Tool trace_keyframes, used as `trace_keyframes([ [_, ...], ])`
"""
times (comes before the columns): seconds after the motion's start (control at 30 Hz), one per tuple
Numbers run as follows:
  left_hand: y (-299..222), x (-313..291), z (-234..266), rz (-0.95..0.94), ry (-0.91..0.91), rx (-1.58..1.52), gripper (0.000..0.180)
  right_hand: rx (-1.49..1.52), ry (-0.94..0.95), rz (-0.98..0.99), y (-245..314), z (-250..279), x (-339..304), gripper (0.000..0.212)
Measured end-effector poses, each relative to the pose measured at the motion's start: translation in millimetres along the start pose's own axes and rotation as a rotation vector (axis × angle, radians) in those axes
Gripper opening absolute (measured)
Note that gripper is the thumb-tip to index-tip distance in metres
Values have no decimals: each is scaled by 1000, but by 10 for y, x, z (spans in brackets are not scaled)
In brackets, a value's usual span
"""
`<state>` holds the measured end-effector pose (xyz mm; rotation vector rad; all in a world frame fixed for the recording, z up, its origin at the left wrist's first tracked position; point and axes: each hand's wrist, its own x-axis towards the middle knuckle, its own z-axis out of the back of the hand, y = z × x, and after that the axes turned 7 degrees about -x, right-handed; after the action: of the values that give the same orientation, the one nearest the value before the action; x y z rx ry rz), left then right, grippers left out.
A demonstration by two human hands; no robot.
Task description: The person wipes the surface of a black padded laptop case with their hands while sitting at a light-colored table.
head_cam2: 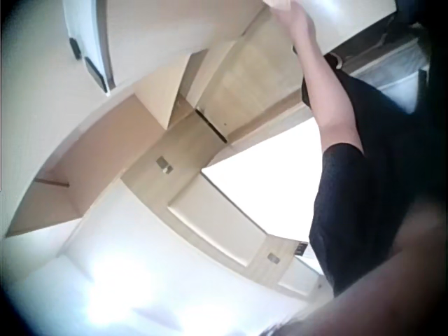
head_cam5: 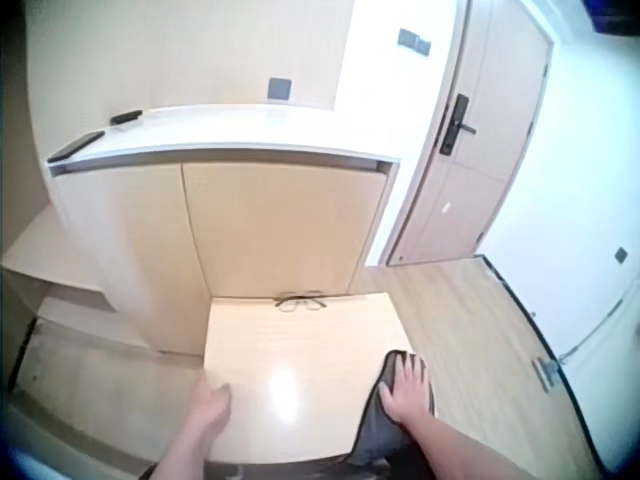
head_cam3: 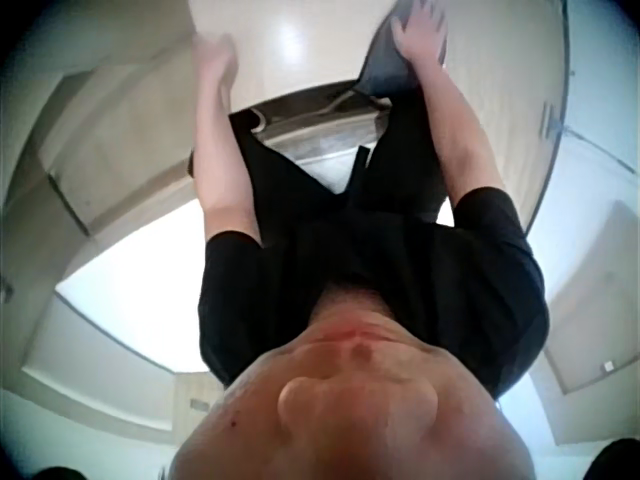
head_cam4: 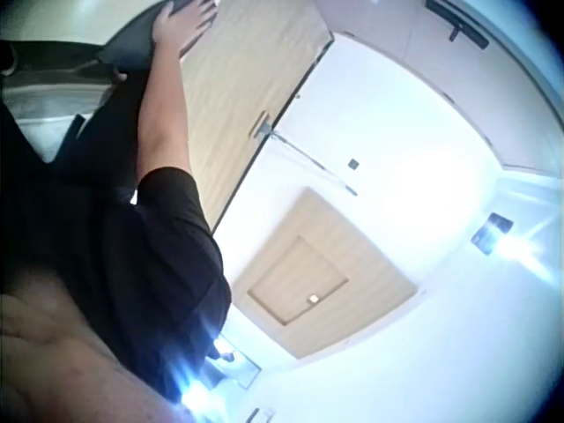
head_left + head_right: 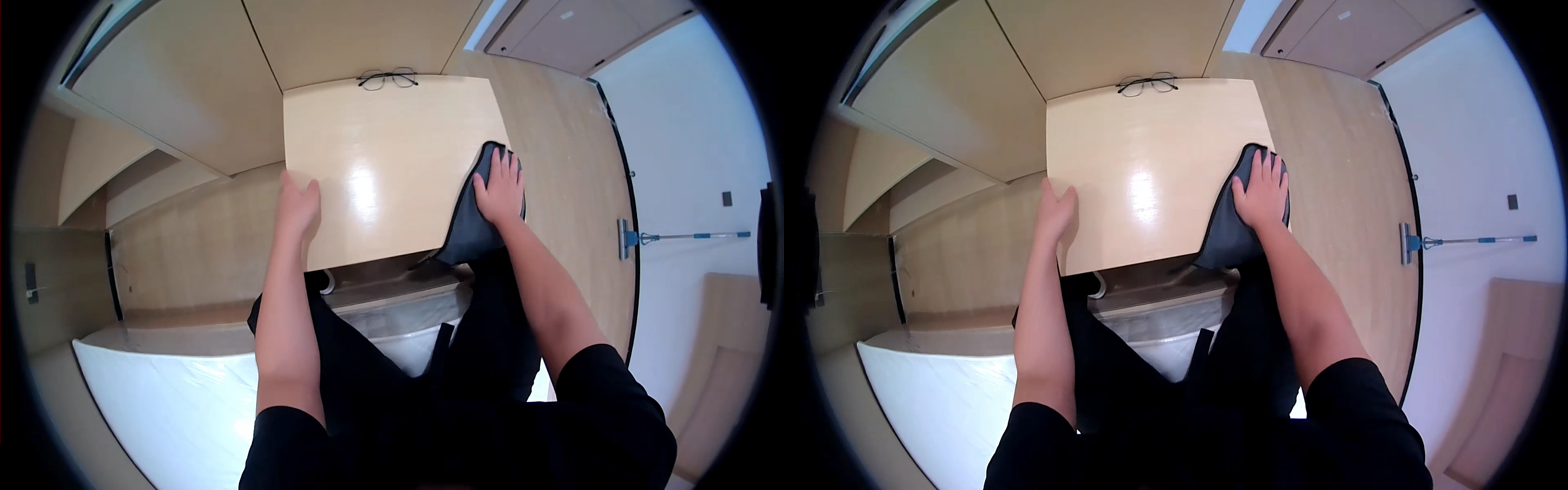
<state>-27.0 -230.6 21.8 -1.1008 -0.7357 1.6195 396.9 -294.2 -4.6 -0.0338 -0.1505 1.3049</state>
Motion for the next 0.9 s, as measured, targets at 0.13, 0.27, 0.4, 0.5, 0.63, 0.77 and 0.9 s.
trace_keyframes([
  [0.13,-185,6,-130,23,-14,10,65,11,-73,-51,4,-177,670,85],
  [0.27,-93,15,-258,-10,-172,206,69,82,-19,-142,216,-205,1453,86],
  [0.4,-200,-55,-368,-39,-263,338,75,121,6,-191,319,-248,2213,84],
  [0.5,-280,-56,-408,5,-308,451,77,130,98,-176,367,-225,2699,82],
  [0.63,-408,-72,-415,62,-325,499,70,209,39,-246,380,-271,2782,80],
  [0.77,-289,-28,-331,12,-271,514,79,86,-218,-180,266,-416,2473,76],
  [0.9,-213,10,-234,-2,-202,392,79,66,-185,-91,131,-376,1677,73],
])
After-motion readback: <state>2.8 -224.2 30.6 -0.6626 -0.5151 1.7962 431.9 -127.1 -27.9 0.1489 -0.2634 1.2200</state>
